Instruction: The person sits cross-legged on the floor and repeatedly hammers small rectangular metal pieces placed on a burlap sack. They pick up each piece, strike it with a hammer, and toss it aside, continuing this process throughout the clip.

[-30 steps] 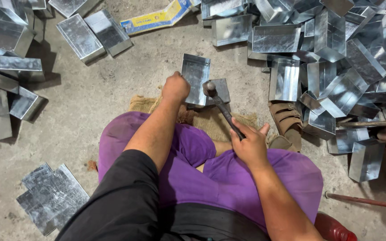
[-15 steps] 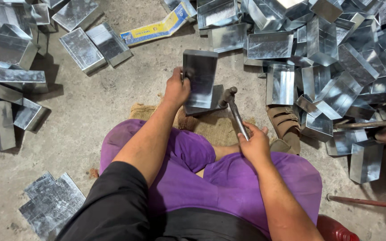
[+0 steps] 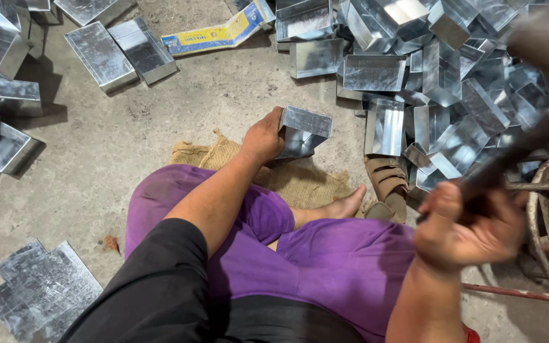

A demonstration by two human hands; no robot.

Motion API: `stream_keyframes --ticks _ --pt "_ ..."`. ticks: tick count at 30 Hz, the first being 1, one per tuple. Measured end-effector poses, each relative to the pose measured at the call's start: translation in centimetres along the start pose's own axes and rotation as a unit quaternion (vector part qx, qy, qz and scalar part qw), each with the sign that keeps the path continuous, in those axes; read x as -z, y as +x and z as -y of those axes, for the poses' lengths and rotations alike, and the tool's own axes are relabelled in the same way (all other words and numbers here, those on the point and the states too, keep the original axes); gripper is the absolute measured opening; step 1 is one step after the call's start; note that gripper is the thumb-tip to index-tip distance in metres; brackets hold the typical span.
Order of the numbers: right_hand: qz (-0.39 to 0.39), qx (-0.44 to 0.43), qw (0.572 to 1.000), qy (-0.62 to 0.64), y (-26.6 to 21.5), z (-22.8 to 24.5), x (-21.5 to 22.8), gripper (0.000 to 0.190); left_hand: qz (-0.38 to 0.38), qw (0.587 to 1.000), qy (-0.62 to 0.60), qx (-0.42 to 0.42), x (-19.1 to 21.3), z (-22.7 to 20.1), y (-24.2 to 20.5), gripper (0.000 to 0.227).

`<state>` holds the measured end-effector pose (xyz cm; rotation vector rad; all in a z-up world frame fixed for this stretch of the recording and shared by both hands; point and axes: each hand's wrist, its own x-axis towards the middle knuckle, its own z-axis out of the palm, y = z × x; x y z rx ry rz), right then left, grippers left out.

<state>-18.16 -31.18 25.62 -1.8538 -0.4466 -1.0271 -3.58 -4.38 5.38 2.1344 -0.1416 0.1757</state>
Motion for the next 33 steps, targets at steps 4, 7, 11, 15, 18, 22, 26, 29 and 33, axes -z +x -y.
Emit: stream_keyframes --ticks 4,7,11,15,18,22,26,29,33 --pt "-0.048 0.037 0.998 -0.012 1.6 2.6 0.1 0.037 -0.056 0.983 0.122 -0.126 1.6 -0.7 0.9 0.055" --pt "-0.090 0.030 0.995 -0.012 0.7 3.1 0.8 0.046 -0.016 0.944 0.270 -0.187 1.6 -0.6 1.1 0.036" --pt "-0.138 0.043 0.989 -0.013 -0.2 0.9 1.1 0.040 0.019 0.919 0.354 -0.170 0.9 -0.3 1.0 0.020" --pt "-0.064 -0.038 0.997 0.010 -4.2 -2.8 -2.3 0.007 0.031 0.921 0.355 -0.156 0.0 0.2 1.1 0.017" --pt "0.126 -0.090 0.978 -0.141 -8.1 -4.7 -6.4 0.030 -0.001 0.907 0.378 -0.187 -0.3 0.6 1.5 0.020" --pt "0.264 -0.444 0.835 -0.189 -8.9 -6.3 -6.7 0.048 0.006 0.902 0.383 -0.199 -1.0 0.7 0.6 0.020" --pt "0.171 -0.362 0.906 -0.136 -7.6 -6.4 -4.5 0.046 0.035 0.900 0.400 -0.167 -1.0 0.0 1.0 0.020" --pt "0.116 -0.259 0.958 -0.039 -7.9 -6.2 -3.2 0.041 0.035 0.909 0.376 -0.175 -0.9 -0.2 0.5 0.015" --pt "0.070 -0.206 0.976 0.029 -8.7 -5.8 -2.9 0.041 0.004 0.919 0.349 -0.183 0.0 -0.7 0.4 0.018"
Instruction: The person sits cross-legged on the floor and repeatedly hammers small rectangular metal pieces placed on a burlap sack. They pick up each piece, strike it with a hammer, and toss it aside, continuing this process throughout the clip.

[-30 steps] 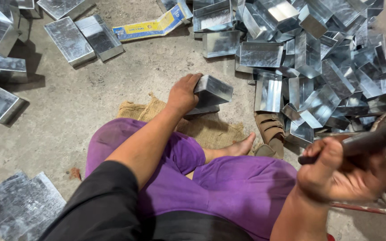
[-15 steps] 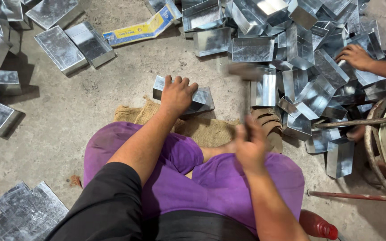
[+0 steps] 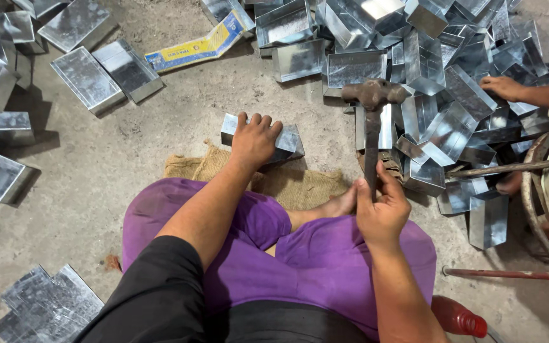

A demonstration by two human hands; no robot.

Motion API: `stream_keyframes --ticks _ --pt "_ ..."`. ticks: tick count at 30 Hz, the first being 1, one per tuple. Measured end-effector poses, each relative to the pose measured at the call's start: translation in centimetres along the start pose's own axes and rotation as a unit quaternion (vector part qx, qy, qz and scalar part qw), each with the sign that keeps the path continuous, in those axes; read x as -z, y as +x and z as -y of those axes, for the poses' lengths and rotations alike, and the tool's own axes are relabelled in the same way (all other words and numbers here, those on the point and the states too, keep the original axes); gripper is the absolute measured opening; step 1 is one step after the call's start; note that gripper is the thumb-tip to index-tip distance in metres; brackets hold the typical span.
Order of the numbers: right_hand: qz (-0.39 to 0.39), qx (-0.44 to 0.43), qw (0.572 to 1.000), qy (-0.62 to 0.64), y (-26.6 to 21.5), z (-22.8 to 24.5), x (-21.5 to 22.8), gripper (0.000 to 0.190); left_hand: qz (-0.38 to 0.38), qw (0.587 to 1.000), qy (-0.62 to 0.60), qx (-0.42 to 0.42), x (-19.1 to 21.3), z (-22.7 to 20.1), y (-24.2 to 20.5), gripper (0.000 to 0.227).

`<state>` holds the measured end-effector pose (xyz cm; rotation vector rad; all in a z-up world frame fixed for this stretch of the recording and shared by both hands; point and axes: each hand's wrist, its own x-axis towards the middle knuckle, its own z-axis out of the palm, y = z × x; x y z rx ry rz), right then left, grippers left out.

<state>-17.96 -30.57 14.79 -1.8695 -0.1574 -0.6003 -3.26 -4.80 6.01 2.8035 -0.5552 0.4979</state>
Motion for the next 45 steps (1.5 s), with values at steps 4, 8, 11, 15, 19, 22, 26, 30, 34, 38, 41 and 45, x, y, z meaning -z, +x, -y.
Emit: stream_keyframes --ticks 4,8,11,15,19,22,26,30,34,38,41,45 --pt "0.003 0.022 1.000 -0.022 0.4 1.6 0.6 0.040 -0.105 0.977 -0.186 0.027 1.0 -0.1 -0.1 0.037" --pt "0.008 0.112 0.988 -0.103 2.4 5.3 2.1 0.035 -0.104 0.897 -0.403 0.150 0.2 -0.2 -0.6 0.048" --pt "-0.085 0.153 0.980 -0.092 4.4 8.5 3.5 0.016 -0.007 0.905 -0.379 0.193 -1.3 -0.1 -0.7 0.044" --pt "-0.098 0.186 0.978 0.003 5.6 10.5 4.1 0.017 -0.018 0.907 -0.375 0.188 -2.4 0.0 -0.6 0.028" --pt "-0.027 0.189 0.975 -0.113 5.0 6.5 -1.9 0.008 -0.008 0.911 -0.367 0.190 -2.4 0.0 -0.8 0.026" --pt "0.208 0.219 0.899 -0.316 5.3 5.3 -4.1 0.036 0.017 0.910 -0.360 0.206 -2.2 -0.1 -0.7 0.030" --pt "0.164 0.050 0.959 -0.225 5.3 6.8 -4.5 0.044 -0.043 0.917 -0.361 0.162 -2.8 -0.1 -0.8 0.035" --pt "0.112 0.047 0.973 -0.197 4.5 8.2 -4.8 0.039 -0.024 0.915 -0.359 0.185 -3.5 0.1 -1.0 0.033" --pt "0.176 0.034 0.953 -0.244 4.7 7.2 -5.6 0.041 -0.021 0.919 -0.344 0.193 -3.4 -0.1 -0.6 0.043" --pt "0.153 -0.036 0.968 -0.197 4.6 6.5 -5.6 0.042 0.003 0.910 -0.357 0.211 -1.1 0.0 -0.6 0.045" --pt "0.108 -0.024 0.987 -0.115 4.3 6.7 -3.9 0.041 -0.080 0.968 -0.222 0.082 1.1 1.0 0.1 0.062" --pt "0.043 0.083 0.995 -0.042 3.6 6.1 0.0 0.037 0.003 0.999 -0.041 0.020 1.8 1.2 -0.1 0.022"
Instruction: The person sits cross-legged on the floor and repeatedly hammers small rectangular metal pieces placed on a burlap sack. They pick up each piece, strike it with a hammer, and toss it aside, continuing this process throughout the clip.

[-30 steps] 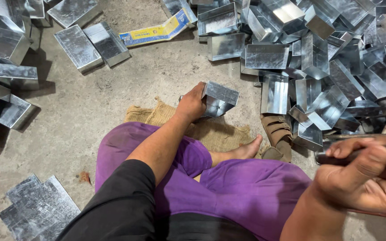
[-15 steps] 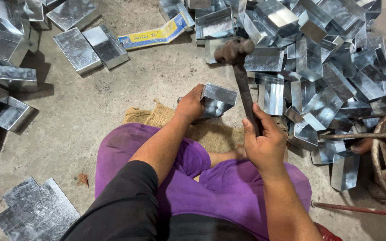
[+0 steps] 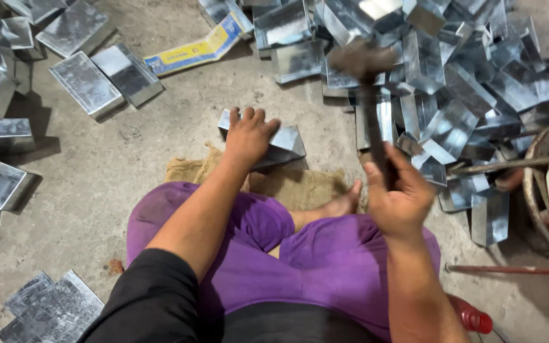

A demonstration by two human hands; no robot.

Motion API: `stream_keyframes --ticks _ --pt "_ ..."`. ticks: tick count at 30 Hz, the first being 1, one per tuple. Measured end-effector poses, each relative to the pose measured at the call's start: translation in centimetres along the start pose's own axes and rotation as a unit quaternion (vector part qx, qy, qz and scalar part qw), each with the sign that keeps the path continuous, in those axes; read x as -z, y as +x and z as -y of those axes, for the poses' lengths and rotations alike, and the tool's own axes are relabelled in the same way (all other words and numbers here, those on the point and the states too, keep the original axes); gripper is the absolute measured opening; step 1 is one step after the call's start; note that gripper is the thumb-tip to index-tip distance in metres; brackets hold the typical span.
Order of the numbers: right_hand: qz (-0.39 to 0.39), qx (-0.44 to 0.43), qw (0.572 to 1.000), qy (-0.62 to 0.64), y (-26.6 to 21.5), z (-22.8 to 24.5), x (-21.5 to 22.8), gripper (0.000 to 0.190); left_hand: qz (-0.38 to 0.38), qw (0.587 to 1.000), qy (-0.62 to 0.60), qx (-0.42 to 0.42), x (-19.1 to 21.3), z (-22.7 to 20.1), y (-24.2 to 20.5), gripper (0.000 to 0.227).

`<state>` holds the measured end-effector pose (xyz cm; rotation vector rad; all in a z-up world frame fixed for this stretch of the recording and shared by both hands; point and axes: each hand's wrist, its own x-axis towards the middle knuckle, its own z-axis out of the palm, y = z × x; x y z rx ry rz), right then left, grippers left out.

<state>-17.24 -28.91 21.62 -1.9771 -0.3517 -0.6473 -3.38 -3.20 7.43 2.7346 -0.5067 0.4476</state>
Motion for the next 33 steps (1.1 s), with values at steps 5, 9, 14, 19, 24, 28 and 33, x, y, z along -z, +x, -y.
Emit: stream_keyframes --ticks 5,9,14,19,24,28,33 --pt "-0.082 0.011 0.997 -0.005 -2.0 -2.2 0.5 0.030 0.035 0.998 0.057 0.003 -1.1 -0.3 0.7 0.020" --pt "0.028 -0.026 0.995 -0.089 -4.6 -5.0 -3.1 0.031 0.045 0.998 0.050 0.009 -1.5 -0.4 0.5 0.021" --pt "0.065 -0.178 0.975 -0.117 -5.4 -7.1 -3.0 0.041 0.043 0.996 0.077 0.013 -1.4 -0.5 0.6 0.023" --pt "0.029 -0.162 0.985 -0.044 -5.1 -7.0 -3.0 0.036 0.032 0.995 0.097 0.002 -1.5 -0.4 0.8 0.021" --pt "0.170 -0.132 0.948 -0.235 -4.0 -6.4 -3.7 0.035 0.005 0.997 0.074 -0.019 -0.9 -1.0 0.5 0.021" --pt "0.068 -0.091 0.982 -0.149 -4.4 -5.4 -3.5 0.038 0.018 0.998 0.066 0.003 -0.6 -1.2 0.5 0.021" --pt "-0.028 -0.183 0.981 0.066 -5.2 -5.5 -3.5 0.028 0.016 0.998 0.068 0.000 -0.6 -1.1 0.5 0.023"
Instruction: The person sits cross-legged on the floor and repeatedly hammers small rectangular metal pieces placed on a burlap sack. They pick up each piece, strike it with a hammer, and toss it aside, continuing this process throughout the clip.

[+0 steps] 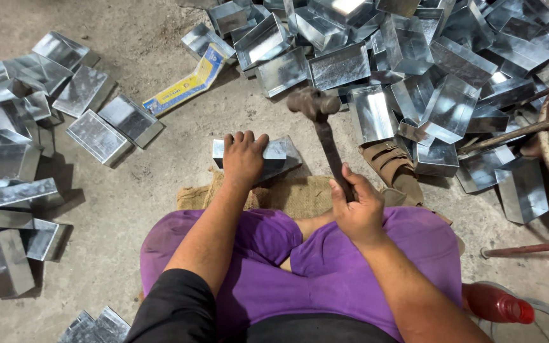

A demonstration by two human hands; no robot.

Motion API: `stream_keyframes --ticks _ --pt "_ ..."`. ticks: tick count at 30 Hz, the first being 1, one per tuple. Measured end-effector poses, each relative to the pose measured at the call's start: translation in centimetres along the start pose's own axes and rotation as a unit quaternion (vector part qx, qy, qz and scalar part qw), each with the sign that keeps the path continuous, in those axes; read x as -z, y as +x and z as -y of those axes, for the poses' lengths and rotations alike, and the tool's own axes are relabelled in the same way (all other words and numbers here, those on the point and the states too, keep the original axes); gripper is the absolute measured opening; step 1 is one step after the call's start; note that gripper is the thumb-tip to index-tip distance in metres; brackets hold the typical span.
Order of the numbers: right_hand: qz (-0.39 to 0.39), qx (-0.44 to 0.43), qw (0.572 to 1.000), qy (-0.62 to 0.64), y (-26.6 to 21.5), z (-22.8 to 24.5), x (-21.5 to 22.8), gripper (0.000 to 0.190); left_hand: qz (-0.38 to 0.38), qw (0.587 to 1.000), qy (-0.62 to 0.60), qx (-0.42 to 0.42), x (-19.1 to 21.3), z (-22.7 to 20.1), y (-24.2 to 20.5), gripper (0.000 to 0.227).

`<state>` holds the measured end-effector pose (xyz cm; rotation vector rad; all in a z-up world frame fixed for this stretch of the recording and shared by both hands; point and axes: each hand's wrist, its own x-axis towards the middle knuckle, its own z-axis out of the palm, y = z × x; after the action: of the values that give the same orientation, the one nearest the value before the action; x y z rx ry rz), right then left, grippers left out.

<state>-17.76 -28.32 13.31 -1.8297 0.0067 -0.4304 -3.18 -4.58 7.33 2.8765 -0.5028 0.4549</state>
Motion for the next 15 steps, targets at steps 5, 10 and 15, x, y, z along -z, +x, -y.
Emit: stream_keyframes --ticks 5,10,15 --pt "0.099 0.018 0.954 -0.281 0.9 -1.8 -1.0 0.037 -0.087 0.995 0.005 -0.055 0.2 -0.3 0.0 0.027" --pt "0.115 -0.146 0.945 -0.269 0.7 -5.1 -0.4 0.039 -0.024 0.999 -0.020 -0.024 0.0 0.4 -0.2 0.029" --pt "0.048 -0.161 0.980 -0.103 0.7 -7.9 -0.1 0.047 0.054 0.998 -0.025 0.021 -0.7 1.9 0.1 0.031"
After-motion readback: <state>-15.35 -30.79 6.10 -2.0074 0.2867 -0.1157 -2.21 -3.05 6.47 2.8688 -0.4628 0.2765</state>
